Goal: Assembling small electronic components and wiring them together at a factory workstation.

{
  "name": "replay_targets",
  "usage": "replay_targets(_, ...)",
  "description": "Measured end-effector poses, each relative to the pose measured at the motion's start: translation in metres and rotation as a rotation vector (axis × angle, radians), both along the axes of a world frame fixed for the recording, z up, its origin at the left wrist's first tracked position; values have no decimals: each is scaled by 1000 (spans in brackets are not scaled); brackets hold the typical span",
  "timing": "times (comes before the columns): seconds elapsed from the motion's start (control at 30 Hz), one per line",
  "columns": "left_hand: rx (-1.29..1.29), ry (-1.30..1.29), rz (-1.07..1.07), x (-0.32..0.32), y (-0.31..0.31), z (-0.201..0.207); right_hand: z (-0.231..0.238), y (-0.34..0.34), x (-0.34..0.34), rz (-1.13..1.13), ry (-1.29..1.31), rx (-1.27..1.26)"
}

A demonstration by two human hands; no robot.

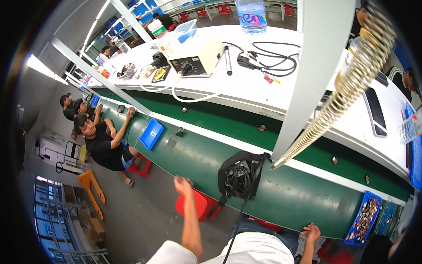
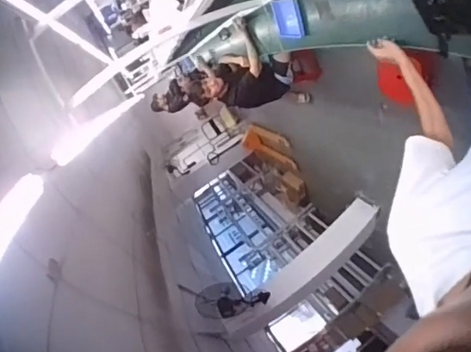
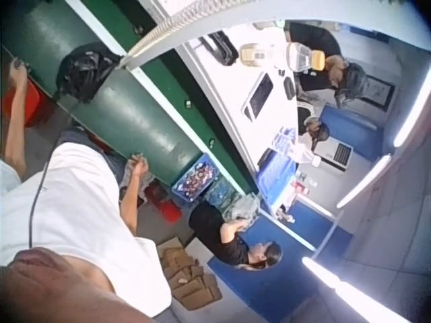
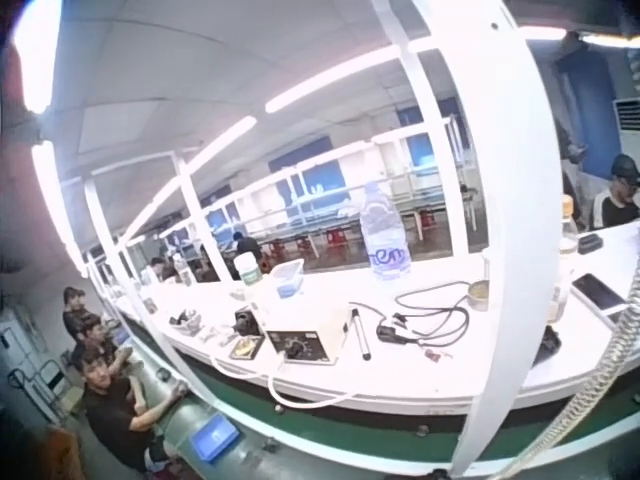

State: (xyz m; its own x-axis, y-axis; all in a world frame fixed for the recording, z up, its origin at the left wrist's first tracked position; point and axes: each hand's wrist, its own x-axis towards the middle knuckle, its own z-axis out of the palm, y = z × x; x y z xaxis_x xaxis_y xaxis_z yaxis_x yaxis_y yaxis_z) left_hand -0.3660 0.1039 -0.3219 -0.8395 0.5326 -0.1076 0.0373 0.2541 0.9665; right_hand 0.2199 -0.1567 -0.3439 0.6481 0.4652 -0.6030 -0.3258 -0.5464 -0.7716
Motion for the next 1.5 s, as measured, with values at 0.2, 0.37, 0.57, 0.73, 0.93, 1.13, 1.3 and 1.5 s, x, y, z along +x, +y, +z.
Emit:
replay_targets(0.2, -467, 370, 86, 134, -163, -47, -8, -8, 16, -35, 18, 69)
replay_targets(0.37, -858, -575, -131, 135, -232, -78, -23, -6, 22, 18, 45, -8)
replay_targets(0.57, -426, -237, -133, 102, -178, -34, -33, -8, 38, 72, 57, -62)
replay_targets(0.73, -176, 472, -180, 51, -43, 19, -45, -12, 42, 47, 23, -43)
replay_targets(0.93, -219, 606, -243, -33, 127, -1, -43, -32, 39, 94, 45, -38)
replay_targets(1.13, -357, 562, -70, -36, 240, -15, -10, -38, 9, 191, -79, -162)
replay_targets(1.3, -401, 666, 43, -62, 273, -24, -9, -53, -7, 405, -124, -272)
replay_targets(1.5, -186, 677, -44, -81, 245, -33, 49, -11, -73, 412, -9, -405)
